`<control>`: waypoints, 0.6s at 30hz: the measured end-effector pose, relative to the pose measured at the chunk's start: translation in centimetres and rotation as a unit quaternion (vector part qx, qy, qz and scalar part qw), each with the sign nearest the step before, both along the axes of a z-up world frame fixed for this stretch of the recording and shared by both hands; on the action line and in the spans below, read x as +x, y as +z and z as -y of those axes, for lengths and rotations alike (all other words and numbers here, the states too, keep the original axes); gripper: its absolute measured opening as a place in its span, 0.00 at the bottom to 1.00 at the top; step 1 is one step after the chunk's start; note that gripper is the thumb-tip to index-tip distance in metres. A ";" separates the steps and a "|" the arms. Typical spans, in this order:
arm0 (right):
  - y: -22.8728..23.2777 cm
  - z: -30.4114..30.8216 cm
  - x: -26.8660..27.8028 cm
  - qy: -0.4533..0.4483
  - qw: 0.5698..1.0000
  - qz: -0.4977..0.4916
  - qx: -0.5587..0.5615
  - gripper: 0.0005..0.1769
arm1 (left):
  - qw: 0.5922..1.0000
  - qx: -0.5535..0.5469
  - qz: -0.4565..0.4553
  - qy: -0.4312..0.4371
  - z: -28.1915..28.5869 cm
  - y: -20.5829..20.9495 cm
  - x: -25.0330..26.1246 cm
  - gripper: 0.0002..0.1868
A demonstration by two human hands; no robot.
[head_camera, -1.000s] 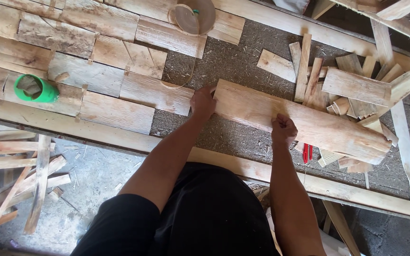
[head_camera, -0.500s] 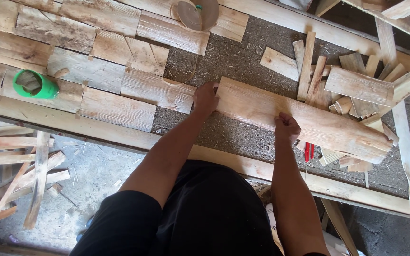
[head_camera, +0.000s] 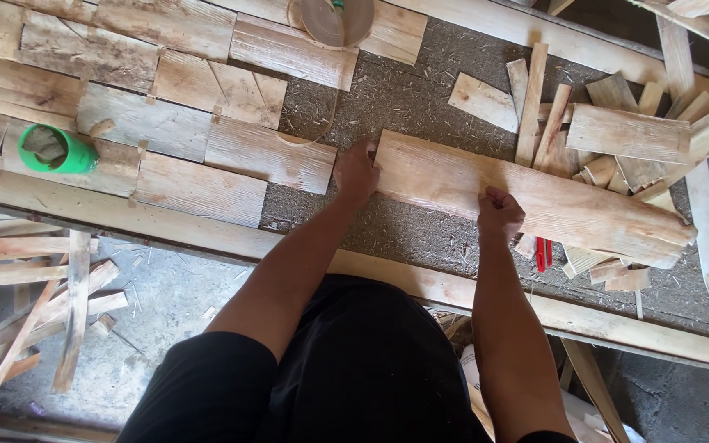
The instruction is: Trimming and arranging small wooden planks to create a tiled pattern on a surface.
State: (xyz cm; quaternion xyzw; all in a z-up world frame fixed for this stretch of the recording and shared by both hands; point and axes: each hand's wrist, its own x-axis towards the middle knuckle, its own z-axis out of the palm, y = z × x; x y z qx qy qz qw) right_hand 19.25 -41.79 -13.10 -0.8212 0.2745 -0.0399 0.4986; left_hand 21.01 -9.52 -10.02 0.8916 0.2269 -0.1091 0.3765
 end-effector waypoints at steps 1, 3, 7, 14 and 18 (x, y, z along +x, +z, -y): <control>0.0 -0.1 0.1 0.000 1.000 0.000 0.000 0.13 | 1.000 0.000 0.000 0.000 0.1 0.4 0.0 0.23; -0.1 -0.2 0.1 -0.003 0.999 -0.017 -0.035 0.12 | 1.000 0.013 -0.023 0.014 0.3 1.1 0.0 0.21; 0.8 -0.7 0.3 -0.005 0.998 -0.027 -0.059 0.11 | 0.999 0.001 -0.043 0.028 0.9 1.0 -0.2 0.20; 0.4 -0.5 0.0 0.004 0.997 -0.009 -0.076 0.10 | 0.998 0.018 0.000 0.052 2.0 -0.1 -0.9 0.15; 0.4 -0.3 -0.1 0.013 0.997 -0.001 -0.080 0.10 | 0.988 0.042 0.110 0.095 2.9 -0.7 -1.8 0.13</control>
